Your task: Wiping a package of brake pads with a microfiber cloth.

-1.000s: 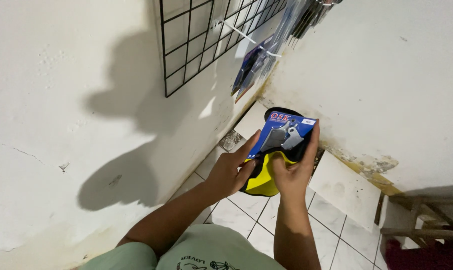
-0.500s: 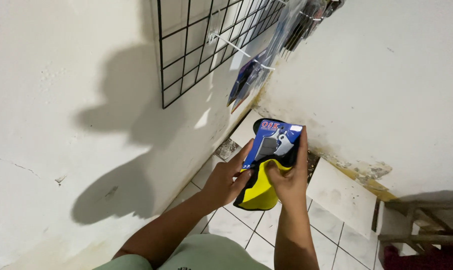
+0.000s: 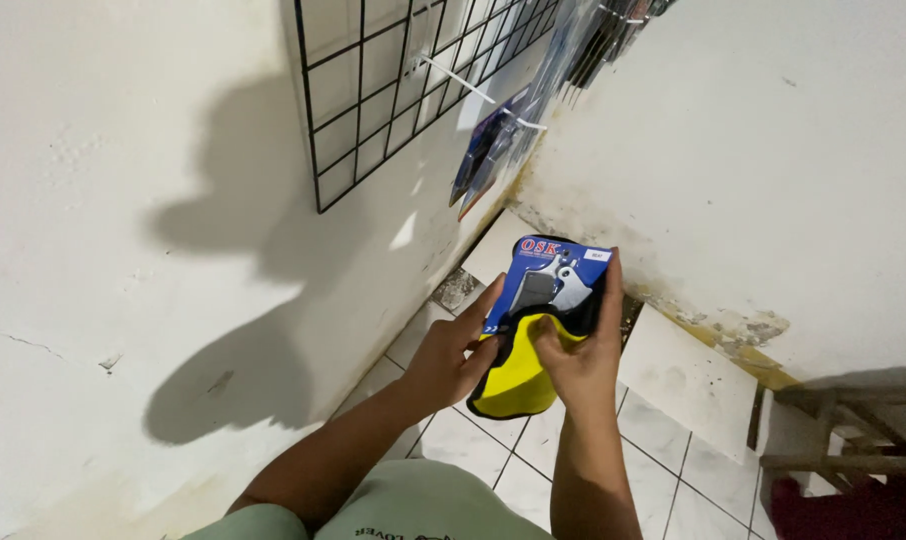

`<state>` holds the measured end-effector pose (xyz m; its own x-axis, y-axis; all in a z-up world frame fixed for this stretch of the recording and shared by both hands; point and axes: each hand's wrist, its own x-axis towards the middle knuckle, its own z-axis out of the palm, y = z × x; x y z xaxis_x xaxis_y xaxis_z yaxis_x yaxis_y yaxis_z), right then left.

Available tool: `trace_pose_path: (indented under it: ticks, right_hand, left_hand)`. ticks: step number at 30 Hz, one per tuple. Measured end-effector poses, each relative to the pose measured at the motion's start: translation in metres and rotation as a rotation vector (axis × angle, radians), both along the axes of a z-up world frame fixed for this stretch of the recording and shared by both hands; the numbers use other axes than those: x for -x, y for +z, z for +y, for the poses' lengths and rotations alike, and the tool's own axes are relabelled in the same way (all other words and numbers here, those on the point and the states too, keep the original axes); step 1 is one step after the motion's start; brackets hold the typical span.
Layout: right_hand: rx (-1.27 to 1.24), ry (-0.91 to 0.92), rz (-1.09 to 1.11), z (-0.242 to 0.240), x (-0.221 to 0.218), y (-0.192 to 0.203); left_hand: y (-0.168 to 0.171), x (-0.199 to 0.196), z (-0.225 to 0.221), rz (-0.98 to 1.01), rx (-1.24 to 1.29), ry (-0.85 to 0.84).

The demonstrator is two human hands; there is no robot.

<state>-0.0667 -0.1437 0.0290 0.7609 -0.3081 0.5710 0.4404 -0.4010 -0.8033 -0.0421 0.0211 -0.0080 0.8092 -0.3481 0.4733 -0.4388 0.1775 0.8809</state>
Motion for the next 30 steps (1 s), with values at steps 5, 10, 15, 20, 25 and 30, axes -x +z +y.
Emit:
trace_pose_path:
  ticks: [5,10,15,20,25,30]
  right_hand:
    - [-0.034,0.014,0.02,-0.001,0.0,0.0]
    - [-0.06,-0.009,-0.025,-0.006,-0.005,-0.004]
    - [0.045,-0.049,-0.032,-0.007,-0.008,-0.006]
    - [0.051,-0.017,0.031,-0.002,-0.006,0.004]
    - [0.003,-0.042,-0.025,-0.004,-0.009,0.0]
    - [0.086,-0.015,0.024,0.001,-0.006,0.007]
  left_hand:
    - [0.005,0.0,-0.001,-0.007,0.041,-0.02]
    - [0.005,-0.003,-0.002,-0.034,0.052,-0.048]
    - [0.004,-0.005,-0.003,-0.053,0.039,-0.002]
    - [0.002,-0.008,-0.003,-0.034,0.082,-0.018]
    - [0.002,-0.008,-0.004,-0.053,0.04,0.005]
    - [-0.015,-0.013,-0.005,-0.035,0.076,0.008]
